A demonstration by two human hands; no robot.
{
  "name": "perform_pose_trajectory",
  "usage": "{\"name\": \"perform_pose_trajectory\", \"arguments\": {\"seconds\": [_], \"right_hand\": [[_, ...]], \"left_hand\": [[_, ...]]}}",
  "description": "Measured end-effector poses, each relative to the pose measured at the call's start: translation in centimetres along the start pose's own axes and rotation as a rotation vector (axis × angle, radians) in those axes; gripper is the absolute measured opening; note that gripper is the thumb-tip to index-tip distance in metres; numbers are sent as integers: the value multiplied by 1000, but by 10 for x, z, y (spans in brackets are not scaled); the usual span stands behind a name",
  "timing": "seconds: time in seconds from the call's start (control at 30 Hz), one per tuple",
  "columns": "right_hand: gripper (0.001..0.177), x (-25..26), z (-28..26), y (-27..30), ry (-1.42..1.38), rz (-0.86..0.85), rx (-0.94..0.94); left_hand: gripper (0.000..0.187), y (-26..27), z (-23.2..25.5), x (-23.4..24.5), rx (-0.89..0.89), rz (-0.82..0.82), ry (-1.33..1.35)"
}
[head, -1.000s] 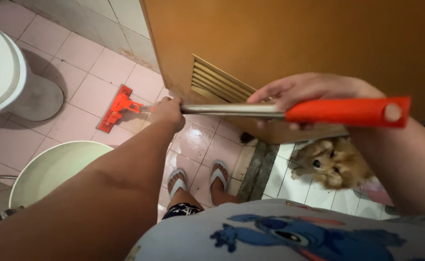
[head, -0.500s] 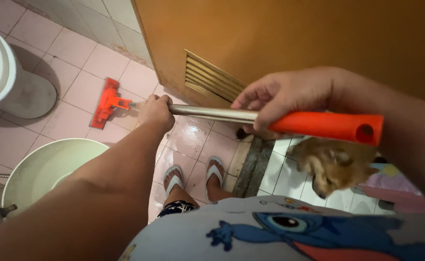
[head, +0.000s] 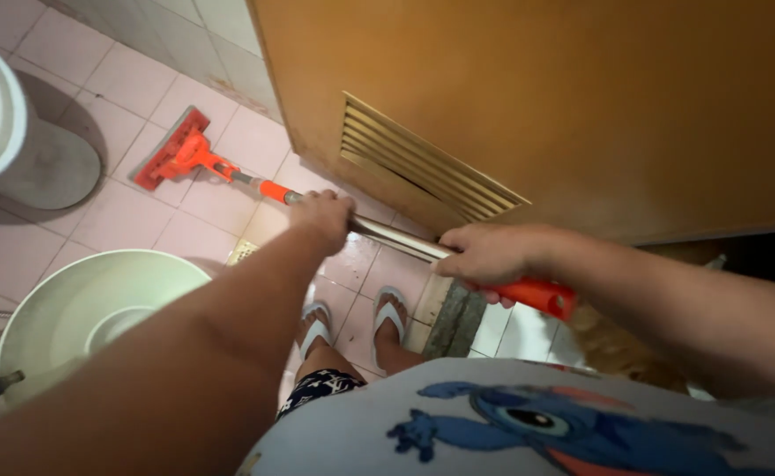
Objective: The recorder is mopping the bathroom floor using a sponge mop.
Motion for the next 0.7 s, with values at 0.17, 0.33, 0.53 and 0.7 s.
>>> {"name": "perform_pose_trajectory", "arguments": {"seconds": [0.17,0.33,0.53,0.7], "right_hand": [[34,-11,0,0,-30,-28,-21],[36,-2,-7,31,198,29,-66],[39,6,-39,-14,251,97,127],[37,16,-71,-9,368,24,170]], "left_hand": [[33,8,1,-2,-24,49,129],[31,8,1,3,-13,41,183],[32,-8,-37,17,46,57,114],[40,11,-57,46,152,18,117]]}}
Point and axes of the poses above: each hand's wrist, its own y-axis away from the middle knuckle, its own x-axis out of the back of the hand, z = x × y, the point moved 2 cm from there along -y, towards the middle knuckle, and after that the axes turned 7 degrees about z, right-handed, at the moved point
